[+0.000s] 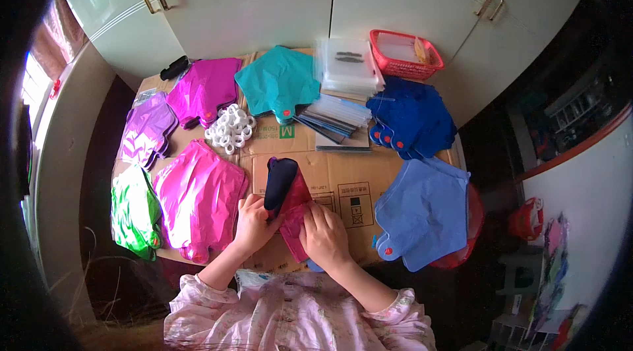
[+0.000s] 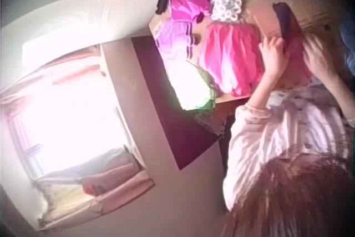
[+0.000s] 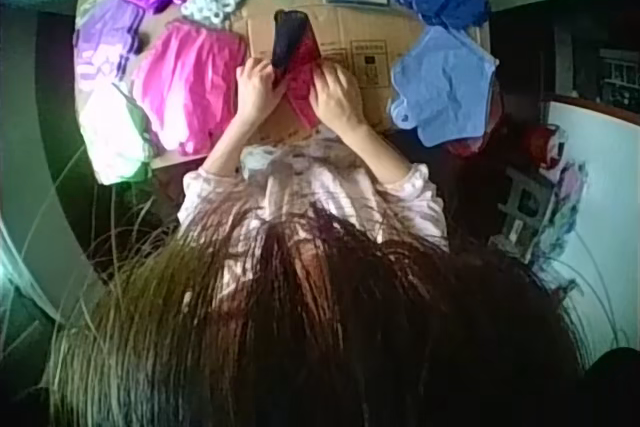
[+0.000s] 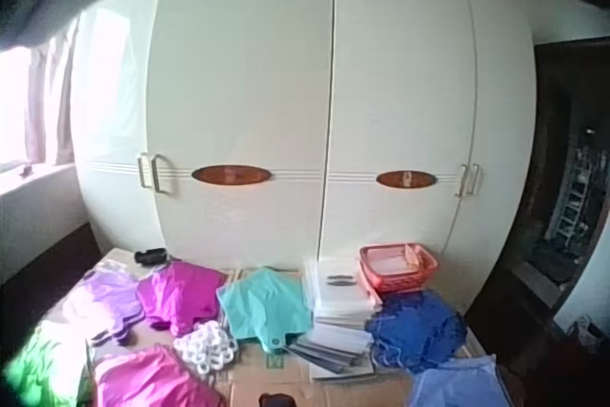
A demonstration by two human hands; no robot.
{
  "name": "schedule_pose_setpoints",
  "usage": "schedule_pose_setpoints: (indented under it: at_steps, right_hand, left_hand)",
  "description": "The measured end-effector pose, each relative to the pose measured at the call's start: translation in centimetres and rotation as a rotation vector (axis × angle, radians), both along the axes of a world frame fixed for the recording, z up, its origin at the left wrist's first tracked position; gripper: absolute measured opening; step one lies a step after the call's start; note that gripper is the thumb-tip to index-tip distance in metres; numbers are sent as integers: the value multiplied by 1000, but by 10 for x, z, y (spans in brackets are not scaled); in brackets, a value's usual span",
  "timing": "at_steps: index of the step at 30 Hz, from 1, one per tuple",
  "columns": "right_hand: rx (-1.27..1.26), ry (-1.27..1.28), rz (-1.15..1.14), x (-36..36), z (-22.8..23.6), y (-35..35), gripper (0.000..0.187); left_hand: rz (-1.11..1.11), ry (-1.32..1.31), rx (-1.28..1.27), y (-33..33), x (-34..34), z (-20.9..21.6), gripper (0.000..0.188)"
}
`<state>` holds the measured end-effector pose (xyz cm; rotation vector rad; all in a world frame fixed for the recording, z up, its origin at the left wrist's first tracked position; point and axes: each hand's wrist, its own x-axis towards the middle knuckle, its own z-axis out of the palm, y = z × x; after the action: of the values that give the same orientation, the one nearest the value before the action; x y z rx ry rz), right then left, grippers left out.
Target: Folding colorful cloths and placing them into plastic sleeves with cardboard backing, then securing them.
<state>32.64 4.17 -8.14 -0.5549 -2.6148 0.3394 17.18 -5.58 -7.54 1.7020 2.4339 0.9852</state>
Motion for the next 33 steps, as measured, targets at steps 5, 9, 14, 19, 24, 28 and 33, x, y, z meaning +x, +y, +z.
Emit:
schedule_pose_setpoints:
  at_steps: [5,9,14,19,24,28,33]
  right_hand:
    - [45,-18,-15,4,3,-1,40]
    - [46,-28,-4,9,0,1,42]
    - [-98,-151,14,23,11,0,49]
    - [-129,-96,44,31,-8,2,66]
    - [-19,-54,65,32,-18,2,67]
    - [-7,-50,58,31,-13,1,65]
    - [42,-33,25,30,-21,2,58]
  left_hand:
    - [-90,62,-8,-4,-1,-2,22]
    - [-163,99,28,-7,-1,0,32]
    - [-246,220,58,-8,0,-1,38]
    - [-285,485,13,-14,13,2,37]
    - [-333,635,-57,-20,13,3,39]
    - [-351,699,-175,-24,19,7,43]
    - [-350,685,-277,-31,25,10,49]
